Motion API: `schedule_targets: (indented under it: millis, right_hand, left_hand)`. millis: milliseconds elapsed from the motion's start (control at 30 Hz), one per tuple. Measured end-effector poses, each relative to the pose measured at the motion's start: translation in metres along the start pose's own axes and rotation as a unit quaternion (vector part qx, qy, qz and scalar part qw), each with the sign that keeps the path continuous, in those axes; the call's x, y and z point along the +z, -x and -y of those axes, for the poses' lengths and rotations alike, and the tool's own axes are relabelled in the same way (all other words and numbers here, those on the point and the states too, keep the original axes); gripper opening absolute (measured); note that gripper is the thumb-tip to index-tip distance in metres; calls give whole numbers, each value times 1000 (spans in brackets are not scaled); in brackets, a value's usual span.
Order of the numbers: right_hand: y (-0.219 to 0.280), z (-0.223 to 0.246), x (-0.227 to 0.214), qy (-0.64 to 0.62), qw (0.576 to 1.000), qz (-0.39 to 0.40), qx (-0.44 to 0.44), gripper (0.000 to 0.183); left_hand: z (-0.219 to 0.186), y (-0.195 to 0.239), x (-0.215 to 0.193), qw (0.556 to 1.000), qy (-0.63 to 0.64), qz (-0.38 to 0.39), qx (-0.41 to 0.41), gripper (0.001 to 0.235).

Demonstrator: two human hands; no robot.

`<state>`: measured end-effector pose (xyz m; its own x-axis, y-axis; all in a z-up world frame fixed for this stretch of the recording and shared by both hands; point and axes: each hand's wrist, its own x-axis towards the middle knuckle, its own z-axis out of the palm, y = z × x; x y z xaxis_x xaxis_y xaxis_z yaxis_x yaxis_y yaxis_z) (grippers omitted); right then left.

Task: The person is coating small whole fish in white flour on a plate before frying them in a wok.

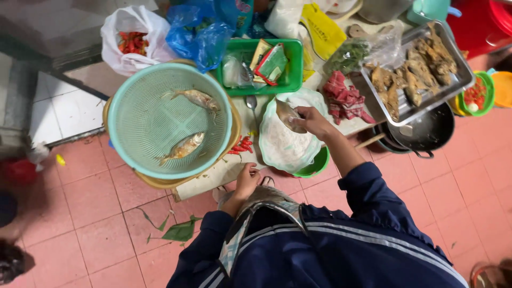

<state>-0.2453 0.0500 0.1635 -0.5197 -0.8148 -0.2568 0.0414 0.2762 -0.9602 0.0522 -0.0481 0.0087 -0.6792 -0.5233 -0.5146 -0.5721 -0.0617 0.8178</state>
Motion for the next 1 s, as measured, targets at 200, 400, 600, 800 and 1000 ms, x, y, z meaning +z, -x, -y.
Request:
schedule_targets:
  millis: [200,400,600,800,1000]
  right_hand:
    - [-38,63,69,41,995,77,-58,18]
    - [-157,49,226,251,907,237,-241,30]
    - [-215,19,312,397,843,327,-159,37]
    - [-169,57,311,553,751,195,-304,28]
    - [-143,-10,328,600,640,217,-428,30]
  left_hand:
    - [33,-16,9,998,46,-52,8,43]
    - [53,-6,-19,990,69,-123,20,38]
    - [74,2,-43,983,69,-169,-14,43]
    - [81,2,-63,982,121,-146,2,40]
    - [85,-16,-59,990,84,-114,-15,38]
